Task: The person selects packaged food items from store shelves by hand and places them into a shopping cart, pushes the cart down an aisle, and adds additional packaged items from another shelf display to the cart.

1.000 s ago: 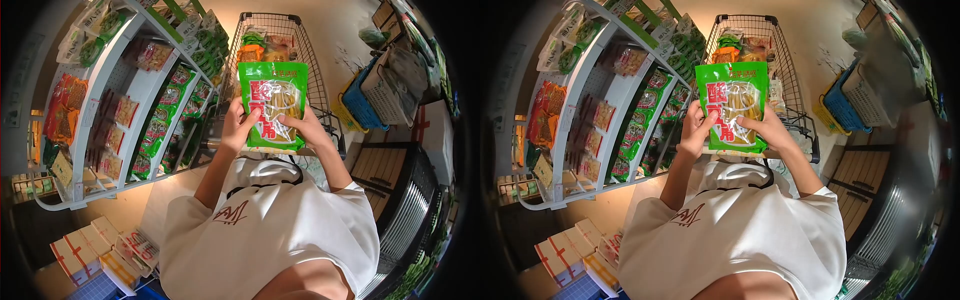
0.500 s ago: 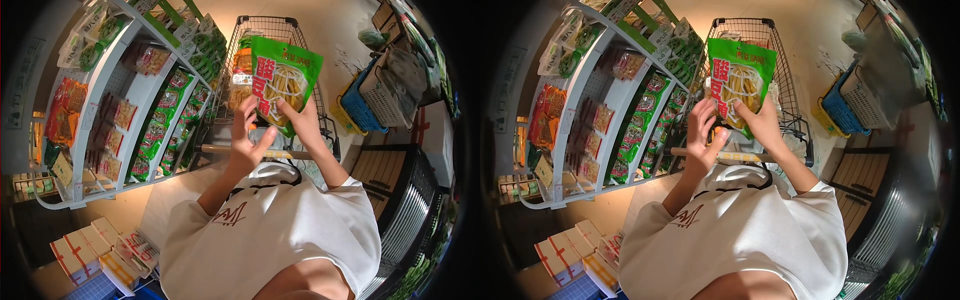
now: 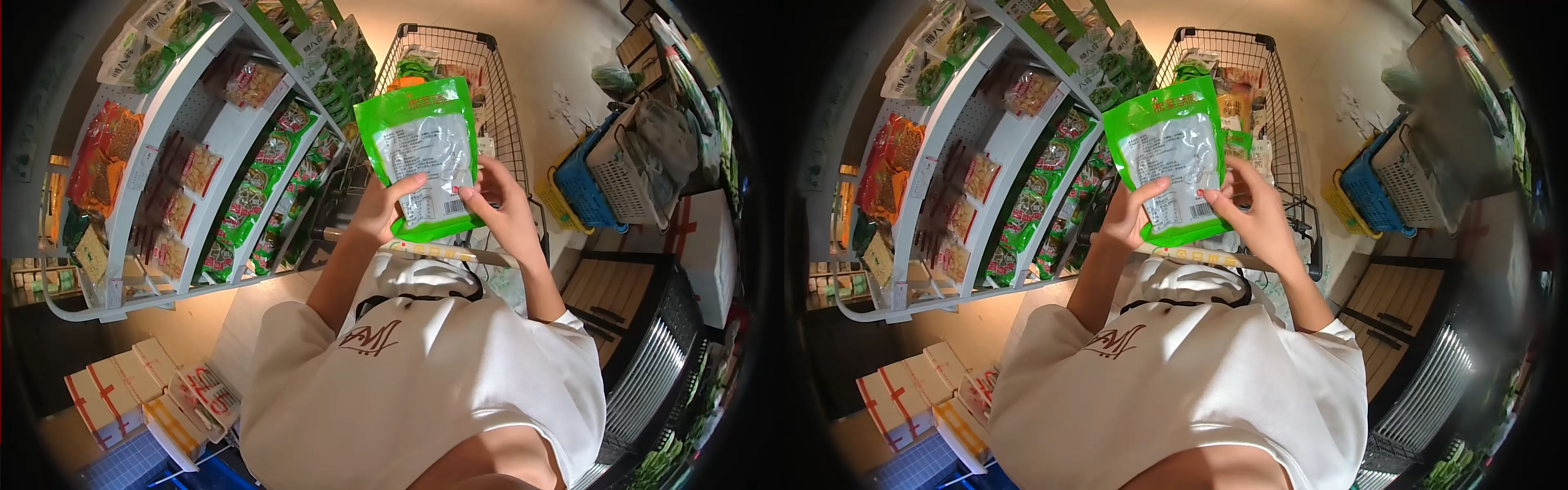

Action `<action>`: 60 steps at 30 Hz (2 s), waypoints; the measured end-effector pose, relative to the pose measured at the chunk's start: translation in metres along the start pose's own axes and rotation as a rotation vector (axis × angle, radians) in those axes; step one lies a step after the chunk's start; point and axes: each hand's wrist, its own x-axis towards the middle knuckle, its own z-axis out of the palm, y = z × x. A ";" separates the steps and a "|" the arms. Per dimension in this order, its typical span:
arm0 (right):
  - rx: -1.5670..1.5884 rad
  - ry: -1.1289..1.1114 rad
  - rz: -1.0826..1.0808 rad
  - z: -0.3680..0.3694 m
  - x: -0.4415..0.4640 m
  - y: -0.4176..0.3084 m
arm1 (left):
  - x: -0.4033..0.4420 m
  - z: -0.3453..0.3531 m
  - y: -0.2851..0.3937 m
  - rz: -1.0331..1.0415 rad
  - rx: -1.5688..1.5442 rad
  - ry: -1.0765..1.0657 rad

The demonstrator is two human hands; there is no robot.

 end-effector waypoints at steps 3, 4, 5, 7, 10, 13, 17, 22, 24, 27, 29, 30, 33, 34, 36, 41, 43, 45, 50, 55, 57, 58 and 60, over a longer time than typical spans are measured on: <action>0.248 -0.111 0.149 0.006 0.000 0.016 | 0.001 0.000 -0.001 0.034 0.071 0.026; 0.273 -0.101 0.146 0.008 0.000 0.017 | 0.001 0.000 -0.001 0.025 0.063 0.025; 0.298 -0.091 0.145 0.009 0.000 0.018 | 0.000 -0.001 -0.001 0.015 0.055 0.025; 0.276 -0.090 0.151 0.009 -0.002 0.018 | -0.001 -0.002 -0.001 0.003 0.052 0.026; 0.281 -0.080 0.163 0.010 -0.003 0.018 | -0.002 -0.003 -0.001 -0.003 0.074 0.023; 0.286 -0.078 0.161 0.012 -0.003 0.019 | 0.000 -0.009 -0.003 -0.009 0.097 0.014; 0.266 -0.089 0.188 0.011 -0.004 0.027 | 0.000 -0.008 -0.003 -0.007 0.145 0.067; -0.365 0.070 -0.162 0.011 -0.009 0.006 | 0.013 -0.007 -0.021 0.261 0.424 0.116; 0.074 -0.069 0.005 0.021 -0.017 0.006 | 0.009 0.005 -0.036 0.319 0.618 0.020; 0.102 0.079 -0.032 0.027 -0.015 0.024 | 0.005 0.015 -0.048 0.350 0.923 -0.225; 0.646 0.081 0.359 0.003 -0.007 0.037 | 0.001 0.024 -0.043 0.297 0.959 -0.283; 0.847 0.180 0.449 -0.006 -0.005 0.050 | 0.007 0.019 -0.041 0.234 0.940 -0.277; 0.984 0.226 0.603 -0.030 -0.001 0.063 | 0.042 0.005 -0.048 0.206 1.061 -0.095; 0.969 0.199 0.614 -0.037 0.003 0.066 | 0.062 -0.002 -0.054 0.157 1.051 -0.049; 0.935 0.144 0.624 -0.051 0.020 0.075 | 0.104 -0.010 -0.061 -0.041 0.922 -0.041; 0.682 0.031 0.758 -0.060 0.090 0.160 | 0.202 -0.043 -0.088 -0.366 0.870 -0.026; 0.482 0.043 0.857 -0.052 0.110 0.193 | 0.223 -0.068 -0.108 -0.449 0.867 0.113; 0.492 -0.001 0.850 -0.042 0.122 0.223 | 0.241 -0.101 -0.124 -0.417 0.986 0.165; -0.265 -0.292 0.728 -0.025 0.135 0.304 | 0.252 -0.141 -0.113 -0.357 1.903 -0.106; 0.007 -0.535 0.721 -0.056 0.135 0.297 | 0.238 -0.136 -0.085 -0.141 1.788 -0.150; 0.026 -0.497 0.578 -0.069 0.130 0.290 | 0.219 -0.122 -0.063 -0.026 1.581 -0.181; -0.007 -0.479 0.588 -0.074 0.128 0.275 | 0.204 -0.115 -0.052 0.020 1.524 -0.136; -0.014 -0.423 0.586 -0.078 0.120 0.250 | 0.166 -0.104 -0.026 0.122 1.416 -0.030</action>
